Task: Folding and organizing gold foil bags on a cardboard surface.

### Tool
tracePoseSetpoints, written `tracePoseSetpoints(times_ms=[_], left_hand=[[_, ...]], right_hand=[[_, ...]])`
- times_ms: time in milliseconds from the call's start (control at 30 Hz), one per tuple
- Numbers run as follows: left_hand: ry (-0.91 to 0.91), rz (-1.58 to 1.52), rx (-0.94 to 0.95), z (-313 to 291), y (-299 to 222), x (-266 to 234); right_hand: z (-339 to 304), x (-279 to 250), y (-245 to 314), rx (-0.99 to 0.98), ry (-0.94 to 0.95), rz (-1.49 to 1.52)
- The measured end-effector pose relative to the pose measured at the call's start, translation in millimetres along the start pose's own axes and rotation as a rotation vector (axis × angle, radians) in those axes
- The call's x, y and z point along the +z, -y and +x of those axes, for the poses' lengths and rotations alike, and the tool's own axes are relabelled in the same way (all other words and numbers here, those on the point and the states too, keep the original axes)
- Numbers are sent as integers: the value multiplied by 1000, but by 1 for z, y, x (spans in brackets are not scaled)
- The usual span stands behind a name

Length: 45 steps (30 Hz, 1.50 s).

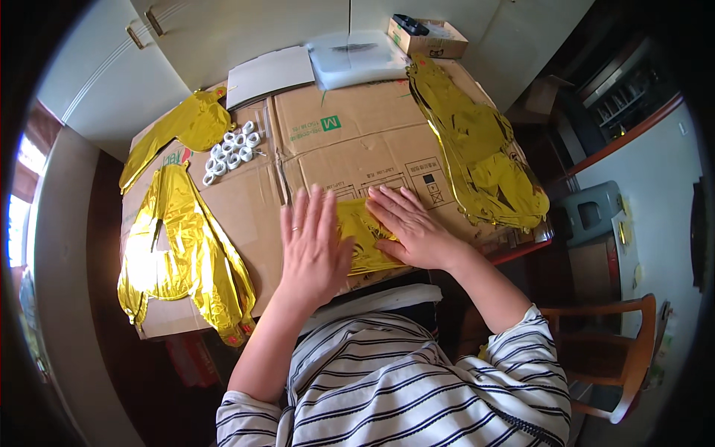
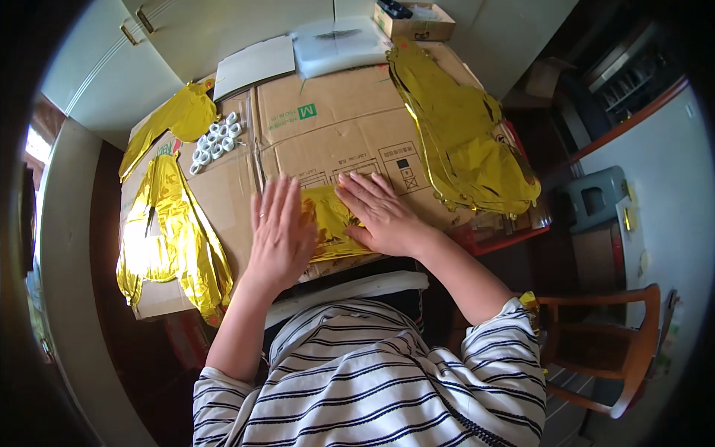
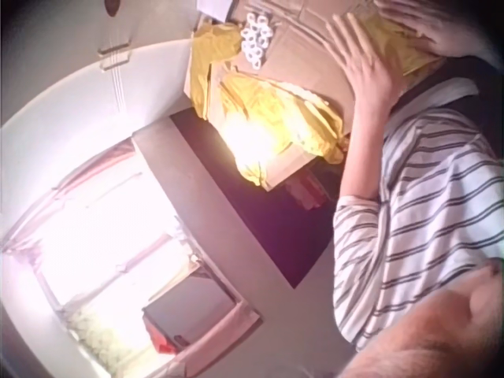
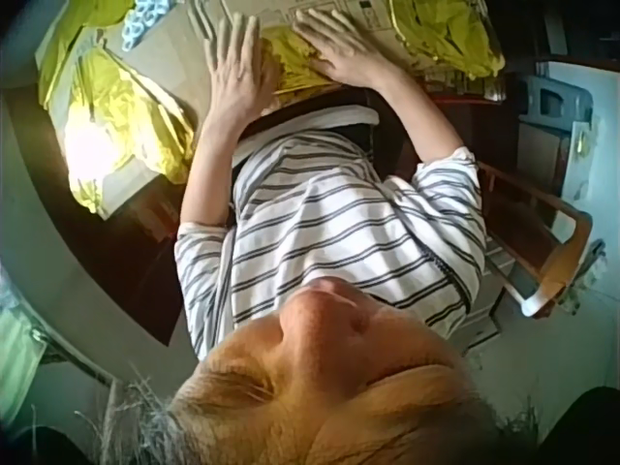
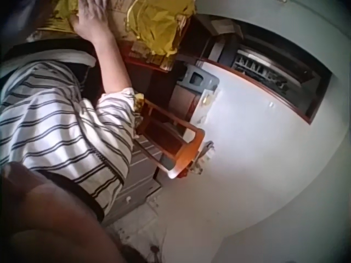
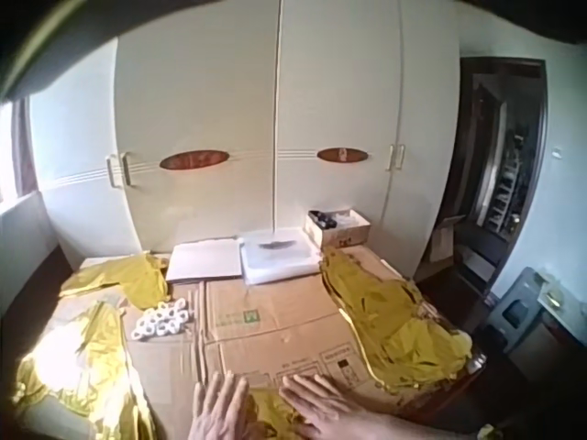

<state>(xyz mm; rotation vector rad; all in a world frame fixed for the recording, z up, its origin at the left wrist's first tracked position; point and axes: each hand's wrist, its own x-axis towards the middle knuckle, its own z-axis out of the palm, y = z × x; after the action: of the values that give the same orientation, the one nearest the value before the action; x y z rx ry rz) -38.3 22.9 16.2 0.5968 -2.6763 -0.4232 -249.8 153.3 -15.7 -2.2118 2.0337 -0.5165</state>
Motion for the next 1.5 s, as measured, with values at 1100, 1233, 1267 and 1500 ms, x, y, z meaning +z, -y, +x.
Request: tracePoseSetpoints(times_ms=[1100,1233,1267,1500], left_hand=[[126,148,99,13,-3,37],[121,136,97,13,-2,37],[123,135,94,13,-2,37],[113,122,87,12,0,39]], right_hand=[[-73,-6,63,279,-334,137],[-68,-17,61,390,-330,376],[-67,-21,60,425,-316,406],[-53,-38,37,738,-100,739]])
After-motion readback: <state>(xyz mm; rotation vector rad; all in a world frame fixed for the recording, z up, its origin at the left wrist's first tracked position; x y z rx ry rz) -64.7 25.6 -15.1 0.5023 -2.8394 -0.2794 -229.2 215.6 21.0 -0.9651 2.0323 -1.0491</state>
